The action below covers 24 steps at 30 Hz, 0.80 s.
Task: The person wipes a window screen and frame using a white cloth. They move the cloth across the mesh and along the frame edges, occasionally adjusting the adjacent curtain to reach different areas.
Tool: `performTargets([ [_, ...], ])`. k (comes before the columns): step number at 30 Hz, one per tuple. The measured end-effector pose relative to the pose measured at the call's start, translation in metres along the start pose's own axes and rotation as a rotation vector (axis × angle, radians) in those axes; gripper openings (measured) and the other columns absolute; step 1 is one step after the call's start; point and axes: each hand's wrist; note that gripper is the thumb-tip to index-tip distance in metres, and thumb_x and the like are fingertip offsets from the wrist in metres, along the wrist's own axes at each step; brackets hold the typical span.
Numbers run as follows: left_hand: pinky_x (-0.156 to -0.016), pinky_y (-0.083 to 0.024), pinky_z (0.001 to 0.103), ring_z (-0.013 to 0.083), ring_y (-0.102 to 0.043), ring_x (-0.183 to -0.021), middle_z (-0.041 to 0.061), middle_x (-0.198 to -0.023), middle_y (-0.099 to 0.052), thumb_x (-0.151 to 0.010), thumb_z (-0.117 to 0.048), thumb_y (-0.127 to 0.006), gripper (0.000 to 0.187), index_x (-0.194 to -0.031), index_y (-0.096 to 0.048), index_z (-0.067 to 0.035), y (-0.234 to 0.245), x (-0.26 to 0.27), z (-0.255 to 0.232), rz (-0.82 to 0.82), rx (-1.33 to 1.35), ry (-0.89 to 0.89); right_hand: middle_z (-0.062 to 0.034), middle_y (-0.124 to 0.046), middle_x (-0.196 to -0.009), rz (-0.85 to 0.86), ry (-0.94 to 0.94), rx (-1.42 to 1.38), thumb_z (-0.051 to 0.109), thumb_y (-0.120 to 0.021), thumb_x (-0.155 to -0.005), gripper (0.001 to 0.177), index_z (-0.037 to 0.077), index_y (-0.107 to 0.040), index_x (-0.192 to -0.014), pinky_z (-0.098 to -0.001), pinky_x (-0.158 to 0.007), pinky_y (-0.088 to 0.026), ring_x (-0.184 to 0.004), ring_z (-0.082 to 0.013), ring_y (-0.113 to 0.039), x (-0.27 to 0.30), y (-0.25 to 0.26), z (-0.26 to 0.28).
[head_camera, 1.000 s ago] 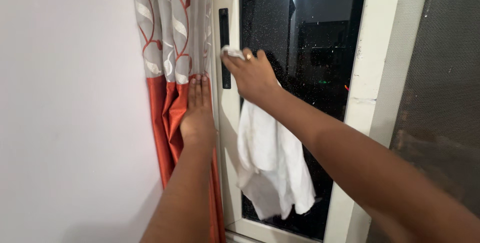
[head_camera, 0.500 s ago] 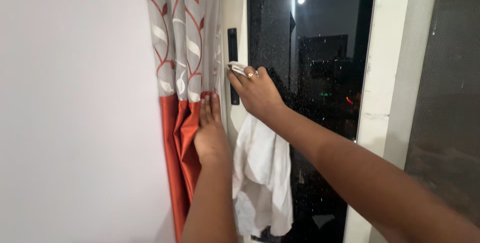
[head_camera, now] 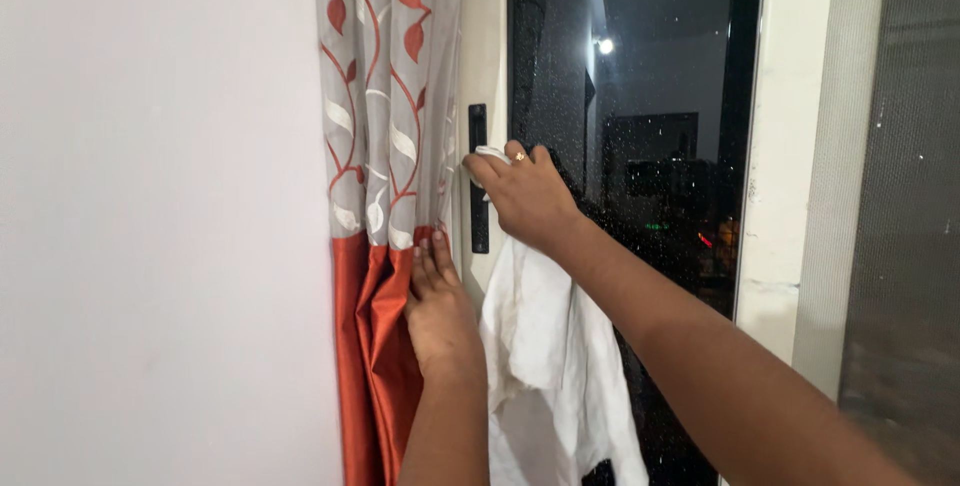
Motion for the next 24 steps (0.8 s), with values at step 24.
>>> performTargets([
  [24, -0.118, -0.032, 0.033, 0.0278, -0.004, -0.156, 0.010, -0.172, 0.004, -0.101, -0.021, -0.046, 0.085, -0.159, 0.011, 0.002, 0.013, 0.004, 0.003, 0.144, 0.055, -0.042, -0.0168, -0.053, -0.147, -0.009, 0.004, 0.296, 0.019, -0.048, -0.093, 0.062, 0.004, -0.038, -0.152, -0.0448, -0.092, -0.044, -0.125, -0.0301, -0.051, -0.002, -0.018, -0.008],
])
Point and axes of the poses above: each hand's wrist, its own x-axis away from the middle knuckle, its own y-axis out of the back of the hand, z = x × y
